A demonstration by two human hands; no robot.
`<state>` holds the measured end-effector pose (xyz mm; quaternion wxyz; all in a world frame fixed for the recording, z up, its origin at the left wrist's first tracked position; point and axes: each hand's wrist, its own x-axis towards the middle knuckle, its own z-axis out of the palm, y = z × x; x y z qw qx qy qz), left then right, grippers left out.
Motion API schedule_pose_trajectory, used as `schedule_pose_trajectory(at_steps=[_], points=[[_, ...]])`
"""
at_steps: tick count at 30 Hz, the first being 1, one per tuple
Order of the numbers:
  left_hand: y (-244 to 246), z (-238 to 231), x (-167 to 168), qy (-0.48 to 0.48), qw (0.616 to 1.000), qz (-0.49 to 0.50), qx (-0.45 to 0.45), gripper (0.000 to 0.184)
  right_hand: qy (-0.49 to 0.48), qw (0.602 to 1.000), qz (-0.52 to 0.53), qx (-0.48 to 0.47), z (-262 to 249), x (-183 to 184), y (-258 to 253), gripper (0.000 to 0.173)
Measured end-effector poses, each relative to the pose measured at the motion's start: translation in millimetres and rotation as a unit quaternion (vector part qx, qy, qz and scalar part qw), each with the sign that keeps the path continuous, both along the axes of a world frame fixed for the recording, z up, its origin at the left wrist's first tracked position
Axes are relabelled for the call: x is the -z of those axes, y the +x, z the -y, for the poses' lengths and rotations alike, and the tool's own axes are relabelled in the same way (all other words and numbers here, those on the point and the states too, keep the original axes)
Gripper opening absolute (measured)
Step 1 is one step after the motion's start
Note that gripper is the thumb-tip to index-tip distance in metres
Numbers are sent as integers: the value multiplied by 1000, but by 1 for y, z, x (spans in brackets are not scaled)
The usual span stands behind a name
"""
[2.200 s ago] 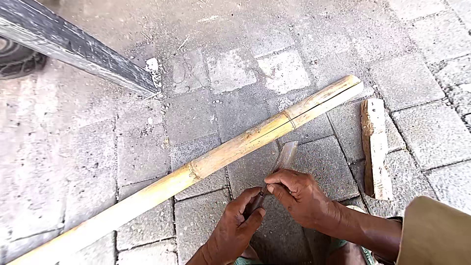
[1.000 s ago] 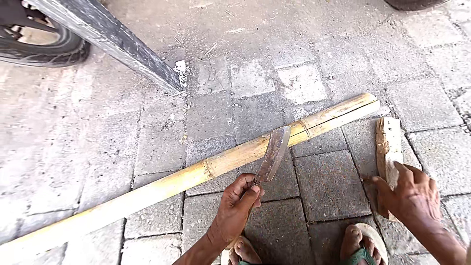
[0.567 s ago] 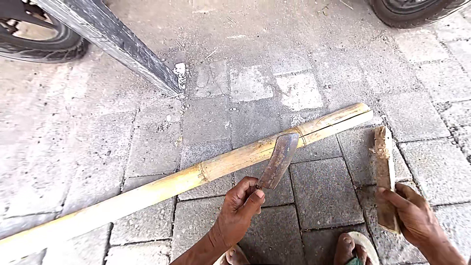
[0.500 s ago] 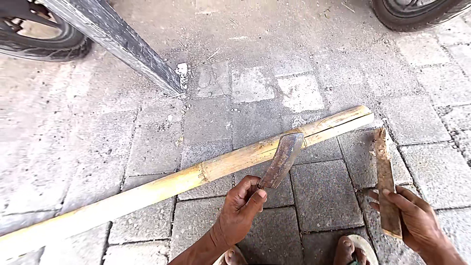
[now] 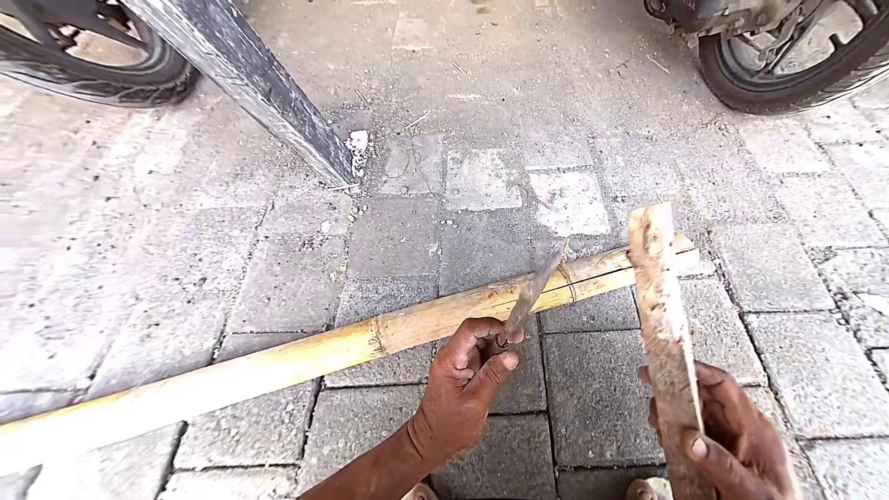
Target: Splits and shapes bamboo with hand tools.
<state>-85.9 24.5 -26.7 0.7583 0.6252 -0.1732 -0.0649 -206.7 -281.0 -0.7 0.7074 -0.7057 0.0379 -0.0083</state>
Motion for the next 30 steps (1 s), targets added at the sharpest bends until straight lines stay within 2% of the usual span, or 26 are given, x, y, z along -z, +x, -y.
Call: schedule_pose_trajectory(at_steps=[2,5,10,16,21,24,26,30], points=[[-4,-7,13,0,1000,-5,7,25,-8,1000,-2,-20,-12,1,0,74],[-5,-15,15,13,1000,-9,20,23,-82,996,32,-12,-25,0,1,80],[5,-21,11,59,997,-13,44,26,-305,947,99,15,-26,-8,11,99],[-2,-17,-3,81,990,-77,84,29,-454,881,130,-12,-18,-4,39,86],[-12,-14,-14,112,977,-151,104,25,-448,890,72,49,-20,-3,42,91],[-16,-8,-22,98,966,-217,96,21,-480,872,93,-34,-35,4,31,83],[-18,-8,-21,88,957,-259,93,19,-495,860,94,-80,-37,11,27,84],[-21,-12,-18,78,950,-285,104,22,-473,881,9,11,-35,10,31,88]])
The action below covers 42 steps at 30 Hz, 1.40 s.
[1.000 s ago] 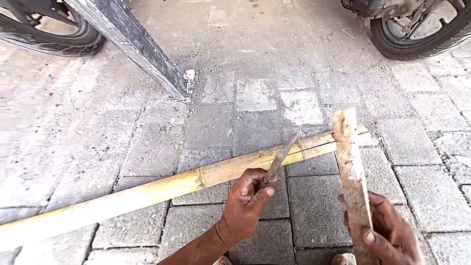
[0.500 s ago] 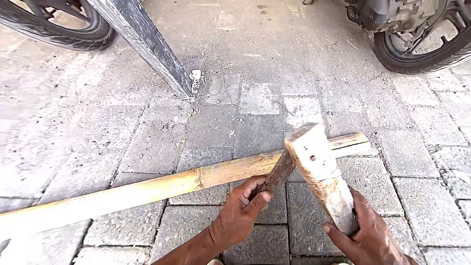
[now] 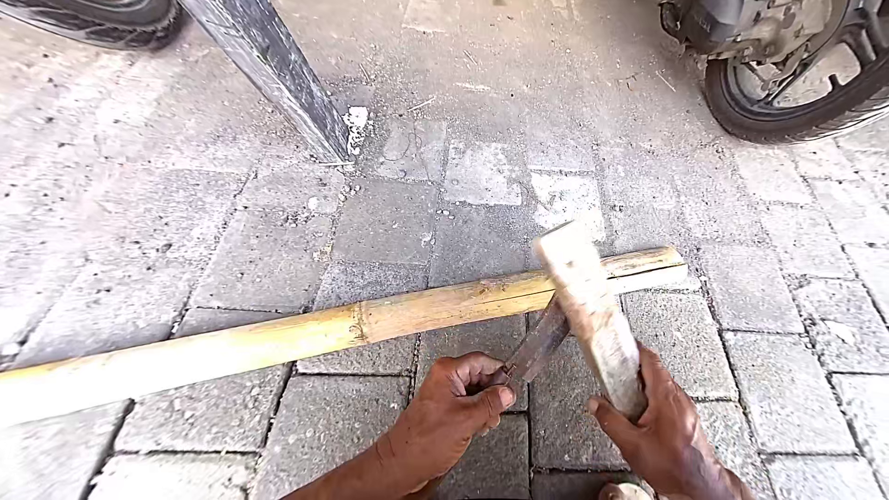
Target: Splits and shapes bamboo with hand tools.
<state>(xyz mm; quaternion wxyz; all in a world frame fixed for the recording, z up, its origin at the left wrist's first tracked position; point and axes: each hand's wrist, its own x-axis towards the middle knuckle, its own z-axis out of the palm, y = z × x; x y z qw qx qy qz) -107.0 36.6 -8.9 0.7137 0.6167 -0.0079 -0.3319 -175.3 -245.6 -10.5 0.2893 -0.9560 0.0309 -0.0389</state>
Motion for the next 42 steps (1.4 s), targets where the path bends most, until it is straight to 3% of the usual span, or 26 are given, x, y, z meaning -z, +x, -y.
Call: schedule_pose_trajectory(at_steps=[4,9,12,17,20,25,28,30,36,42], points=[[1,2,-4,-9,999,-34,-6,18,18,994,-30,-108,-11,-1,-14,86],[-1,-2,0,-8,998,-64,-6,22,17,1000,-12,-11,-13,2,-10,89],[-1,-1,-2,-12,998,-68,-7,18,32,994,-32,-95,-23,2,-21,87],[-1,-3,0,-12,997,-76,-9,22,34,999,8,-35,-18,9,-18,89],[-3,-5,0,-13,997,-70,-10,17,33,993,-20,-108,-23,8,-25,88],[-7,-9,5,-12,996,-85,3,23,48,997,12,-61,-19,13,-24,88],[-9,-11,8,-11,997,-74,-4,17,47,990,-33,-132,-24,12,-30,89],[-10,-13,12,-12,996,-87,2,20,80,989,-72,-103,-21,9,-28,92],[10,-36,0,55,985,-143,78,26,158,981,-53,103,-8,17,-21,92],[42,-49,-28,156,950,-206,177,24,183,974,-108,83,-3,25,-28,90]])
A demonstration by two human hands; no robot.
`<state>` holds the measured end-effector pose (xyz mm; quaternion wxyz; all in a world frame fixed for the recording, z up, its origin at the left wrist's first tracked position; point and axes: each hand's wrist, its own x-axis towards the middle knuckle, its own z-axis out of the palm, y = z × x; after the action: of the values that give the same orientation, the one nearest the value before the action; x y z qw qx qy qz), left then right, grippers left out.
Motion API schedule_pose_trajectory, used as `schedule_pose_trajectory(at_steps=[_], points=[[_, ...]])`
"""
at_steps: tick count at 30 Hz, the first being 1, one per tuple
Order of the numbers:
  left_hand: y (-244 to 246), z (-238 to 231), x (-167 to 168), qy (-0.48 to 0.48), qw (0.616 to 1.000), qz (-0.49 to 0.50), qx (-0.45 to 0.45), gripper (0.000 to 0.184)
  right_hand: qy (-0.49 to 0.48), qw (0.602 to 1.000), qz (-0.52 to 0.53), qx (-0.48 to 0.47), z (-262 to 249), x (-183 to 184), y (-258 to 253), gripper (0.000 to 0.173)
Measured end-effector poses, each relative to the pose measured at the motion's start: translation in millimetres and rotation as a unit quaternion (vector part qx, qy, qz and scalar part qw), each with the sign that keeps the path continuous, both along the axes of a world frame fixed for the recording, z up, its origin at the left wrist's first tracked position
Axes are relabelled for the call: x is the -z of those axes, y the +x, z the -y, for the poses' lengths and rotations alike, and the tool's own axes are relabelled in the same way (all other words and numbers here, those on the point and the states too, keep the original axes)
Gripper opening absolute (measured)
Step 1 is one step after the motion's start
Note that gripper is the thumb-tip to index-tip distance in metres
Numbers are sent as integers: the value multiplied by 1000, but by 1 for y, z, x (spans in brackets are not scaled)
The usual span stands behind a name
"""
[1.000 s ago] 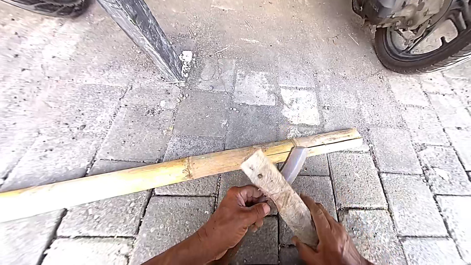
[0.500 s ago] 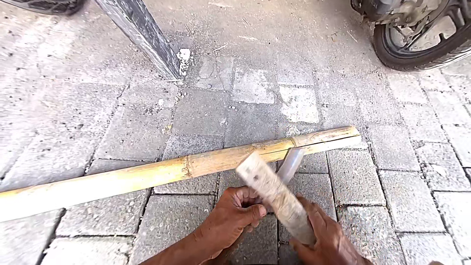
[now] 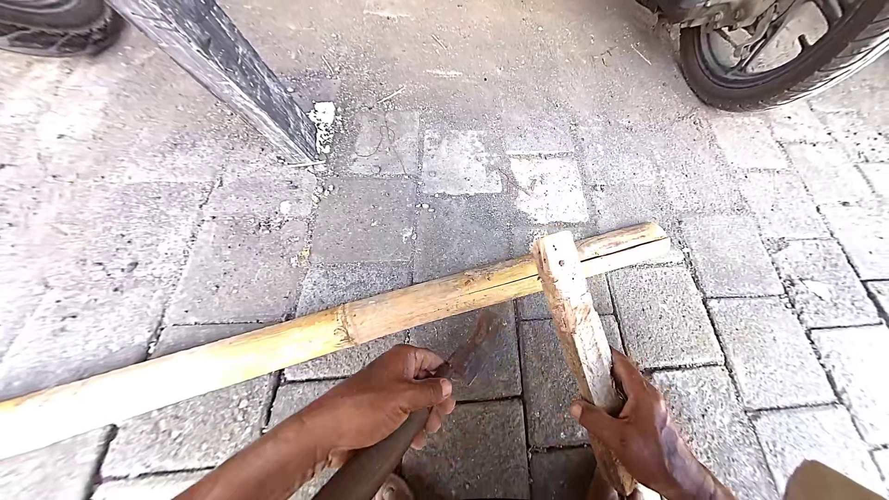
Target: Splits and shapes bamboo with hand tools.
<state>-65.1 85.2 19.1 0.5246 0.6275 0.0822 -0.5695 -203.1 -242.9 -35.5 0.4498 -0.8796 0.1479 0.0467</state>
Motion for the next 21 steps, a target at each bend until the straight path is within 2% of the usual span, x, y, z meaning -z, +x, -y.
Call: schedule_pose_trajectory(at_steps=[4,6,9,11,14,16,19,21], points=[[10,1,-18,9,997,-61,-42,49,21,1000,10,-18,-4,-4,0,93],[15,4,-25,-35,993,-82,-72,52,33,999,16,-25,-5,-10,4,93],[14,11,-28,-147,975,-108,-128,40,53,996,51,-40,-6,-22,11,89],[10,18,-24,-217,959,-87,-157,51,75,992,83,-64,-1,-37,15,88],[16,33,-22,-239,947,-72,-204,72,173,969,130,-122,13,-61,24,89],[24,48,-27,-203,946,-83,-239,66,214,953,143,-161,22,-86,38,89],[33,73,-40,-131,947,-99,-275,60,92,965,158,-189,43,-159,65,78],[34,87,-45,-110,949,-104,-275,60,77,958,221,-167,61,-208,78,67]])
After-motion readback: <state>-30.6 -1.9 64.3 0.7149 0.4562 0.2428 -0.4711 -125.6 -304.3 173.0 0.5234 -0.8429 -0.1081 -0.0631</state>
